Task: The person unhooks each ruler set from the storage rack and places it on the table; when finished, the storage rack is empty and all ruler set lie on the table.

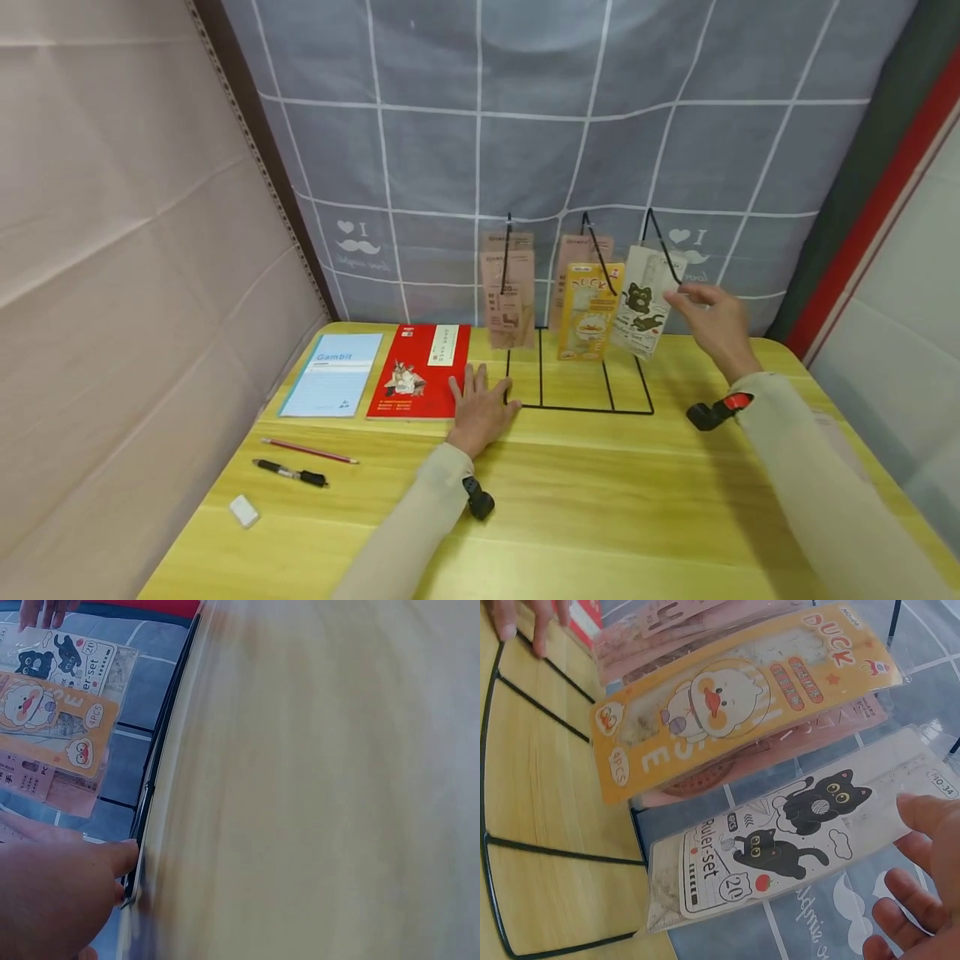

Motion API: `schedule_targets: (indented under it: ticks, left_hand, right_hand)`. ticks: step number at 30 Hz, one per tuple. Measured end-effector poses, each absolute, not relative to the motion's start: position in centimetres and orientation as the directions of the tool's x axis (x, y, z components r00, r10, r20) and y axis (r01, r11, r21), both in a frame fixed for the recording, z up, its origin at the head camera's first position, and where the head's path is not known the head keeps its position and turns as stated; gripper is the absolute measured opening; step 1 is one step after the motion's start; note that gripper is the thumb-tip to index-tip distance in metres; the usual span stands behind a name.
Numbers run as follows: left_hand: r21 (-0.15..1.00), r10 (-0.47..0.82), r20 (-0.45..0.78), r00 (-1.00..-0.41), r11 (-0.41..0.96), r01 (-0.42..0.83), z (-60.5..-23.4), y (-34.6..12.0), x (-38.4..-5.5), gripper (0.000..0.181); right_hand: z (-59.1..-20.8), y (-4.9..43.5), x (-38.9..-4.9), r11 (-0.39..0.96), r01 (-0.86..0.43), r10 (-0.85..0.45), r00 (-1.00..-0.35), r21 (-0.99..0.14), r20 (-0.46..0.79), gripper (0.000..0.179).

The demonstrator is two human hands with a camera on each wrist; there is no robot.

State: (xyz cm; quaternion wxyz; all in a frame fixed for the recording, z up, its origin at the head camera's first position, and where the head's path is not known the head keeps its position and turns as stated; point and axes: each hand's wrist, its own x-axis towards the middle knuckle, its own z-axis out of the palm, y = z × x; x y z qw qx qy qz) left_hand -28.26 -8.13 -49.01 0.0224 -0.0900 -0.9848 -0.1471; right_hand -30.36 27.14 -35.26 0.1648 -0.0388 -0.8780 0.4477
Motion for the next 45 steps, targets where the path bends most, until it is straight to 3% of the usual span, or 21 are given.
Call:
schedule_targets:
  ticks: [13, 18, 38, 45]
  left_hand:
    - [0.294, 0.172, 0.077, -0.982, 0.937, 0.188, -50.2, -8.2, -29.0, 0.049]
    - [0.291, 0.16, 0.051, -0.986, 0.942, 0.168, -49.8, -8.1, -28.8, 0.051]
    - [0.316, 0.141, 0.021, -0.99, 0.938, 0.14, -49.6, -8.0, -28.7, 0.051]
    - [0.325, 0.152, 0.007, -0.988, 0.934, 0.146, -49.2, -8.0, -28.5, 0.051]
  right_hand:
    - [-35.3, 26.6, -30.4, 0.591, -0.073, 0.295, -0.907, -0.804, 0.299, 0.061]
    - [-34.8, 26.4, -29.5, 0.599, -0.04, 0.287, -0.922, -0.8, 0.261, 0.064]
    - [-33.9, 27.4, -23.2, 0.7, -0.054, 0.174, -0.954, -0.712, 0.244, 0.071]
    - [-33.6, 27.8, -20.8, 0.685, -0.023, 0.19, -0.959, -0.728, 0.209, 0.069]
